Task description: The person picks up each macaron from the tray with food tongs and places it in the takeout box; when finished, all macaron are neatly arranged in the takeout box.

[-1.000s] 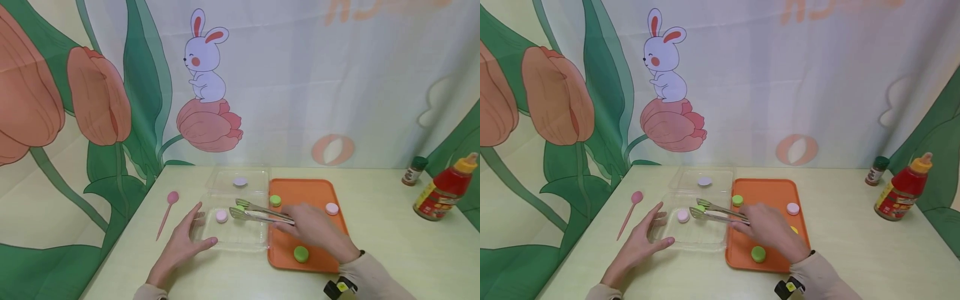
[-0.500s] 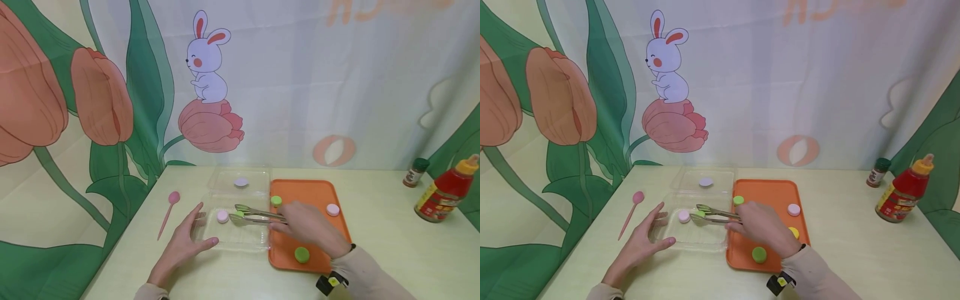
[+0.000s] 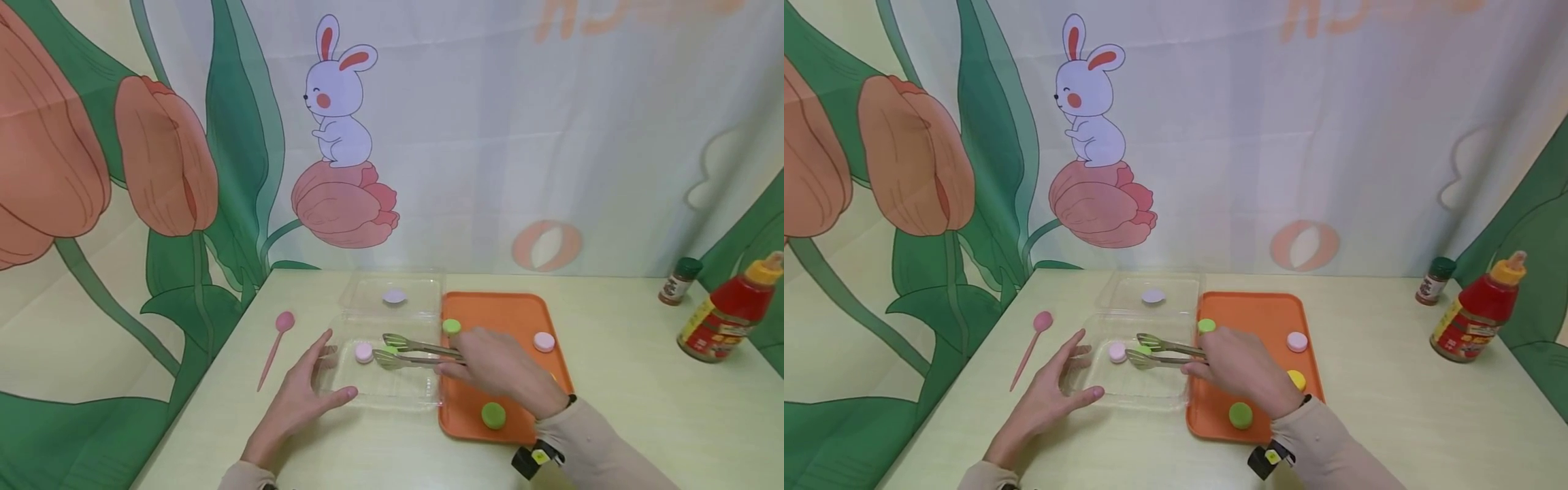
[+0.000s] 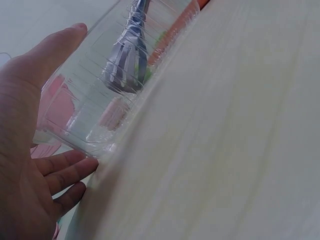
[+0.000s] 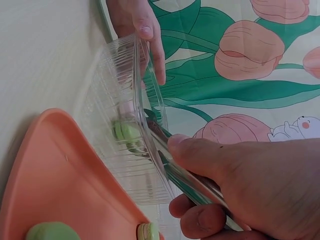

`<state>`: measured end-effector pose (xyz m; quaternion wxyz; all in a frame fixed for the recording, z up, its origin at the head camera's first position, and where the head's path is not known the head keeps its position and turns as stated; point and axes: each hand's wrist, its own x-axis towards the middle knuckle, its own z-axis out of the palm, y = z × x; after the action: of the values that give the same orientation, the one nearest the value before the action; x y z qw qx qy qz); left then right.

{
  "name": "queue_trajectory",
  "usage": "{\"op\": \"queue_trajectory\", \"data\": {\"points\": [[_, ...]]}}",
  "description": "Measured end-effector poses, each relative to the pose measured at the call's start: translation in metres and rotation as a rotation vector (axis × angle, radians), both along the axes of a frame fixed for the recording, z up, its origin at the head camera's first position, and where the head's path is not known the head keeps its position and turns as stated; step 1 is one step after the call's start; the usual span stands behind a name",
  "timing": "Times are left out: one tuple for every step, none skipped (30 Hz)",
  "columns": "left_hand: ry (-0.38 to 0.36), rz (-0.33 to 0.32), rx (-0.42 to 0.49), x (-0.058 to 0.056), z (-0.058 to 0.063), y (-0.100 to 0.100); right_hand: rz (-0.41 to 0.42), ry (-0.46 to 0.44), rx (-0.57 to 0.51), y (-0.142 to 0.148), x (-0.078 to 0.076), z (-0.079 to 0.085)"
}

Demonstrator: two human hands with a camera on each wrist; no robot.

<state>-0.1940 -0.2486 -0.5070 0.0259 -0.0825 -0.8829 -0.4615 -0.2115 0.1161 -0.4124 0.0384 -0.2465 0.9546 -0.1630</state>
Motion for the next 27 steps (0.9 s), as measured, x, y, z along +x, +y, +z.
{"op": "queue_trajectory", "data": {"points": [[-0.001,0.001,-0.001,0.000,0.000,0.000,-0.001,-0.001,0.000,0.000,0.000,0.001],[-0.002,0.001,-0.002,0.000,0.000,0.000,-0.002,-0.001,0.002,0.000,0.001,0.001],[0.000,0.000,-0.002,0.000,0.000,0.000,-0.003,0.001,0.004,0.000,0.001,0.001],[0.004,-0.001,-0.003,0.000,0.000,0.000,-0.002,0.003,0.006,0.000,0.001,0.001],[0.008,-0.002,-0.002,0.000,0.000,0.000,-0.001,0.005,0.007,0.000,0.002,0.002],[0.012,-0.003,0.000,0.000,0.000,0.000,-0.002,0.005,0.009,0.000,0.002,0.002],[0.012,-0.005,0.001,0.000,0.000,0.000,-0.003,0.005,0.009,0.000,0.003,0.002],[0.016,-0.008,0.000,0.000,0.000,0.000,-0.004,0.005,0.007,0.001,0.003,0.002],[0.018,-0.009,0.001,0.000,-0.001,0.000,-0.006,0.003,0.002,0.002,0.004,0.002],[0.019,-0.009,0.001,0.000,-0.001,0.000,-0.008,0.002,-0.002,0.002,0.004,0.002],[0.020,-0.010,0.001,0.000,0.000,0.001,-0.012,0.003,-0.007,0.003,0.005,0.001],[0.020,-0.012,0.000,0.000,0.000,0.001,-0.018,-0.001,-0.014,0.005,0.005,0.001],[0.021,-0.012,-0.001,0.000,0.000,0.001,-0.024,-0.004,-0.022,0.006,0.006,0.001],[0.023,-0.012,-0.002,0.000,0.000,0.001,-0.031,-0.004,-0.032,0.007,0.006,0.001],[0.023,-0.010,-0.001,0.000,0.000,0.001,-0.036,-0.004,-0.041,0.008,0.006,0.000],[0.023,-0.010,-0.003,0.000,0.000,0.001,-0.041,-0.003,-0.051,0.010,0.007,0.000],[0.022,-0.009,-0.003,0.000,0.000,0.001,-0.047,-0.005,-0.067,0.011,0.007,0.000],[0.022,-0.008,-0.003,0.000,0.000,0.001,-0.054,-0.007,-0.085,0.013,0.007,-0.001],[0.021,-0.007,-0.004,0.000,0.000,0.001,-0.059,-0.006,-0.108,0.015,0.007,-0.002],[0.021,-0.007,-0.005,0.001,0.000,0.001,-0.062,-0.007,-0.137,0.016,0.008,-0.003],[0.022,-0.008,-0.005,0.000,0.000,0.001,-0.067,-0.008,-0.162,0.018,0.008,-0.004],[0.023,-0.009,-0.004,0.000,0.000,0.001,-0.073,-0.006,-0.190,0.020,0.009,-0.005],[0.023,-0.010,-0.004,0.000,0.000,0.001,-0.078,0.003,-0.217,0.022,0.009,-0.006],[0.024,-0.011,-0.004,0.000,0.000,0.001,-0.082,0.015,-0.243,0.025,0.010,-0.007],[0.023,-0.011,-0.006,0.000,0.000,0.001,-0.087,0.029,-0.269,0.027,0.011,-0.008],[0.022,-0.010,-0.007,0.000,0.000,0.001,-0.094,0.044,-0.291,0.029,0.012,-0.009],[0.020,-0.008,-0.008,0.000,-0.001,0.001,-0.102,0.055,-0.313,0.031,0.012,-0.009]]}}
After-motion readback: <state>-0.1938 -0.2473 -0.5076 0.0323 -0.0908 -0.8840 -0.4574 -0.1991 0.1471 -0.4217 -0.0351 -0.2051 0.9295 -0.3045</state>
